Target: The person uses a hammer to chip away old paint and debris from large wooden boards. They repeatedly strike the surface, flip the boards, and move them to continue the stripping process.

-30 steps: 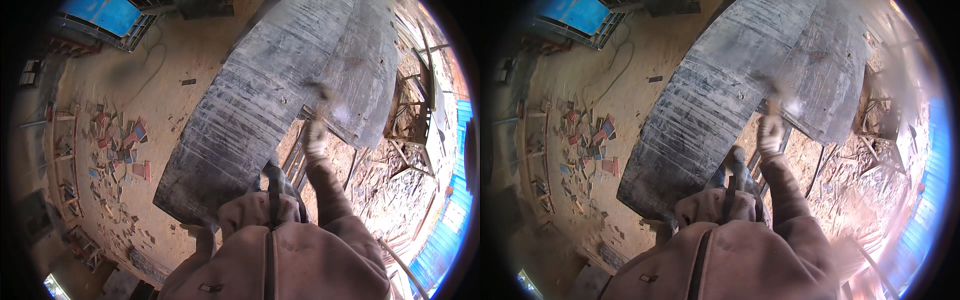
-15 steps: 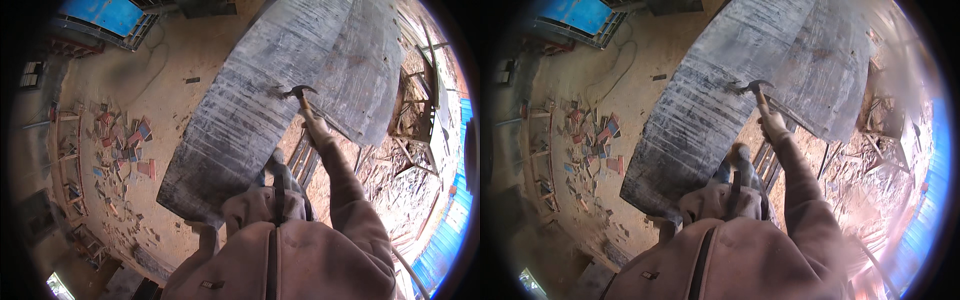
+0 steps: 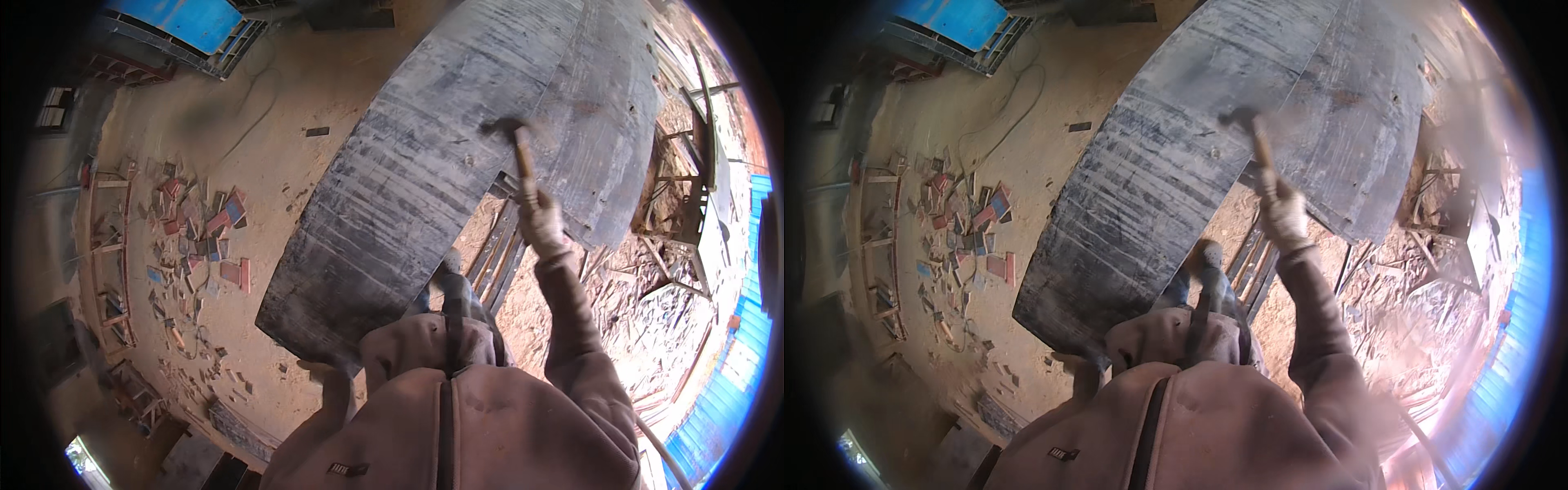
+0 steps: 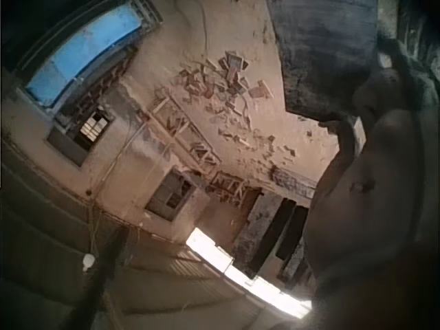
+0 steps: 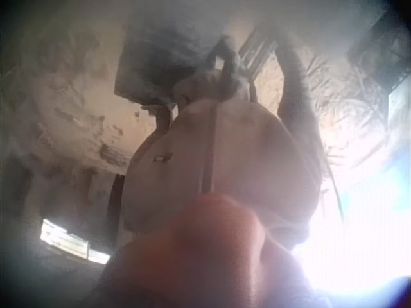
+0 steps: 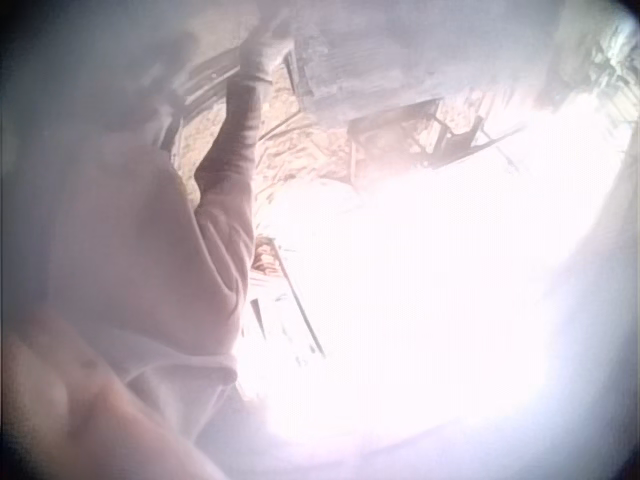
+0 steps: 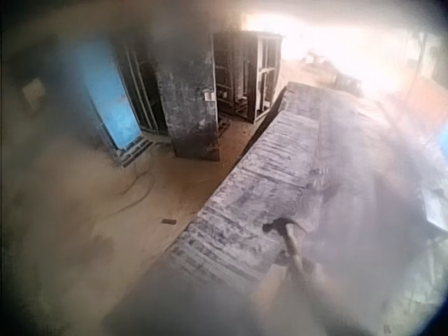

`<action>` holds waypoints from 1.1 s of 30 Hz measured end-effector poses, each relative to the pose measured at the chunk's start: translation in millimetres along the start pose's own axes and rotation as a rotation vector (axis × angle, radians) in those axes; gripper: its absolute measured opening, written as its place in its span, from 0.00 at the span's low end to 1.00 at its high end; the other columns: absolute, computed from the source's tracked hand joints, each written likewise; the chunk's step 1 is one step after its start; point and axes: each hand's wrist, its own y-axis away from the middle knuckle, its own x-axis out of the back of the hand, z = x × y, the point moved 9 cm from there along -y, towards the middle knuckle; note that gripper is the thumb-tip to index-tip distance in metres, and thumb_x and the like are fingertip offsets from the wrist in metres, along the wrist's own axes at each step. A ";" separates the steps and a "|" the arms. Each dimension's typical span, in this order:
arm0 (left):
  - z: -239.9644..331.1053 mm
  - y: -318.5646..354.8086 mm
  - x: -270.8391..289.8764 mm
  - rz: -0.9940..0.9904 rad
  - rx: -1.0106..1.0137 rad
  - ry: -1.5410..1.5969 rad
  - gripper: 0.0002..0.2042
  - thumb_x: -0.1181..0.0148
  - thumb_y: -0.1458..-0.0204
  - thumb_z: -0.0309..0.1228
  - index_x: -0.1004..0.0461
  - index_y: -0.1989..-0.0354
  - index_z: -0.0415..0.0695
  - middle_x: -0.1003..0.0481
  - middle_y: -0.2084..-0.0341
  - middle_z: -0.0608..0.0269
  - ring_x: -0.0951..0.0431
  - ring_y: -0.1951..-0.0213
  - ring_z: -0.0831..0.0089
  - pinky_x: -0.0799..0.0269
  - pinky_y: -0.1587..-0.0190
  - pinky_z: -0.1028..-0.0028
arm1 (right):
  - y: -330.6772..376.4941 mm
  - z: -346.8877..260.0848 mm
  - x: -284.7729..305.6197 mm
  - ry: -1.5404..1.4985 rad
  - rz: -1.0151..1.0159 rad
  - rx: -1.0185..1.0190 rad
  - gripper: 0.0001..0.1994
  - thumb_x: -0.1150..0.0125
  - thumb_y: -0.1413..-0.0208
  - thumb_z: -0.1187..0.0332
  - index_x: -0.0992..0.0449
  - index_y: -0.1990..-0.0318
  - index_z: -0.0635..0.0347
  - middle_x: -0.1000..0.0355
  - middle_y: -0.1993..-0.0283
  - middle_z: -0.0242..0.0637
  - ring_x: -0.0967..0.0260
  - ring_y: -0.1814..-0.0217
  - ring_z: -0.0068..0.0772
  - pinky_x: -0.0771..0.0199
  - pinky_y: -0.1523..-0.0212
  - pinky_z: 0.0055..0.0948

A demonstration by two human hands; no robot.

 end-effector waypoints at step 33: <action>18.3 15.9 3.8 0.134 -0.010 -0.105 0.51 0.61 0.42 0.73 0.31 0.36 0.28 0.31 0.37 0.35 0.30 0.37 0.41 0.40 0.31 0.46 | -32.5 53.3 -30.5 0.352 -0.031 -0.189 0.17 0.34 0.37 0.56 0.27 0.54 0.62 0.21 0.65 0.46 0.22 0.62 0.42 0.23 0.59 0.38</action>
